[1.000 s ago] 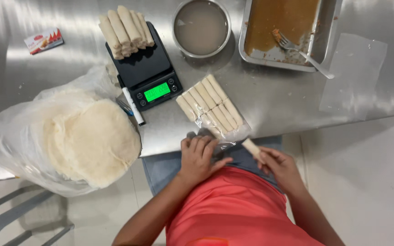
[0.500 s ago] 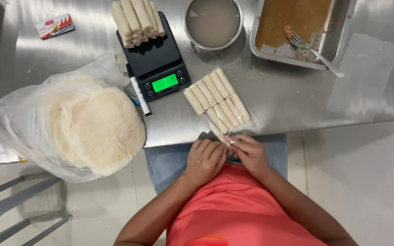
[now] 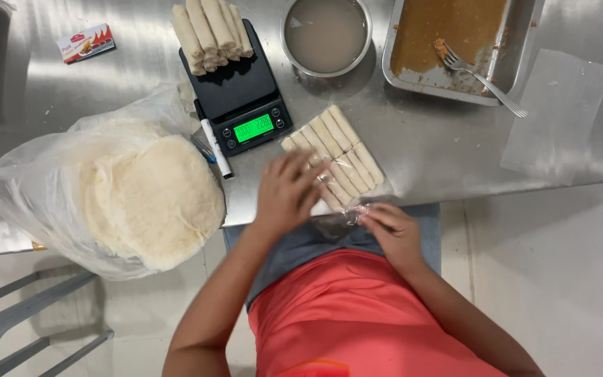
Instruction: The person packages prepared lumpia rolls into plastic bags, labels the bags with stickers, and writes on the stickers with a pen.
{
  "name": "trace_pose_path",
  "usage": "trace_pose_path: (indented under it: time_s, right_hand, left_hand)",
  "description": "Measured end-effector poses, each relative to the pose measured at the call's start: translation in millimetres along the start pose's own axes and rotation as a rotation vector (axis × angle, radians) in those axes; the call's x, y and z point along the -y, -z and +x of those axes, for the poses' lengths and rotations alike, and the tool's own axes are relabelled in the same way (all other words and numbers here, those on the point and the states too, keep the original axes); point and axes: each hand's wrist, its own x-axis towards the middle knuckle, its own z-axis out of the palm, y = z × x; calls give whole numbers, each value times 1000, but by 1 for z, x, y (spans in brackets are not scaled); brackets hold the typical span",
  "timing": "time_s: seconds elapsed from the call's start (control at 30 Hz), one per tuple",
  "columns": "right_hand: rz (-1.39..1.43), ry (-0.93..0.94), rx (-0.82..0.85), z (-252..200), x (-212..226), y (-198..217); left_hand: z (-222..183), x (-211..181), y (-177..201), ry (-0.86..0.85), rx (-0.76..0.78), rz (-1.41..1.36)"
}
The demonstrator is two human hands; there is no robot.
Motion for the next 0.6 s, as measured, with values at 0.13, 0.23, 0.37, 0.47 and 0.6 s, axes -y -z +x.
trace_pose_path:
  time_s: [0.13, 0.23, 0.37, 0.47, 0.6]
  right_hand:
    - [495, -376, -108, -6, 5, -2]
    - [707, -469, -151, -2, -4, 3]
    - [685, -442, 15, 15, -31, 34]
    - [594, -439, 28, 29, -40, 46]
    - [586, -364, -45, 42, -33, 25]
  left_hand:
    - [-1, 25, -15, -57, 144, 6]
    - [-20, 1, -26, -12, 100, 98]
    - [-43, -46, -35, 148, 5, 444]
    - [-44, -42, -43, 149, 1, 520]
    - [-27, -18, -67, -34, 216, 209]
